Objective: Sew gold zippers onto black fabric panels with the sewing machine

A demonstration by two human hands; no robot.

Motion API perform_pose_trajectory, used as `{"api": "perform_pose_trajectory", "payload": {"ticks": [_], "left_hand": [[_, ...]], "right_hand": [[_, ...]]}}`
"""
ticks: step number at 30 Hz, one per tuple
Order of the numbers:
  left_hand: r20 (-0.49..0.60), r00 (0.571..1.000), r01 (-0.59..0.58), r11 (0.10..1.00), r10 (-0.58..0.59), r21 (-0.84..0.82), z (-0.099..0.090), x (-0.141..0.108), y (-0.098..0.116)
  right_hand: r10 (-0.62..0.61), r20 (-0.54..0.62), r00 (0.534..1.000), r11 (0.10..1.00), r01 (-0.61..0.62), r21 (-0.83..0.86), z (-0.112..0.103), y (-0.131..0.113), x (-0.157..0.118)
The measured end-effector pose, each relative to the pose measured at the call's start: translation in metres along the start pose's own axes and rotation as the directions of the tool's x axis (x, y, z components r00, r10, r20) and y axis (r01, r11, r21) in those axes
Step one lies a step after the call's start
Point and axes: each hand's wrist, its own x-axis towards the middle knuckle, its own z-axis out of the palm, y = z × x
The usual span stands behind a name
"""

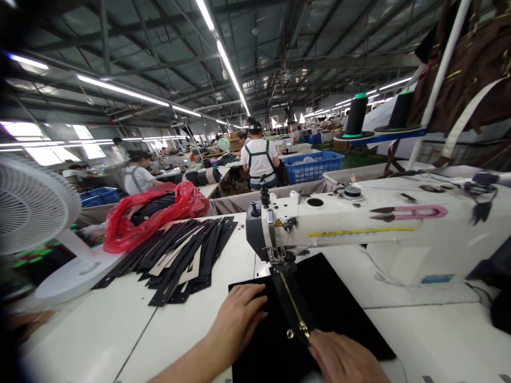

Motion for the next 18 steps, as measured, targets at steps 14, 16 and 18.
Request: {"api": "perform_pose_trajectory", "payload": {"ticks": [14,16,18], "left_hand": [[-0.196,0.979,-0.089,0.978,0.051,-0.191,0.013,0.037,0.012],[-0.125,0.981,-0.152,0.988,0.148,-0.02,0.017,0.041,0.007],[-0.08,0.98,-0.171,0.979,0.18,0.109,0.02,0.045,0.003]], "right_hand": [[-0.234,0.081,0.969,0.972,0.234,0.013,-0.02,0.033,0.083],[-0.252,0.075,0.965,0.967,0.254,-0.015,-0.022,0.029,0.082],[-0.25,0.05,0.967,0.966,0.253,-0.06,-0.02,0.02,0.073]]}}
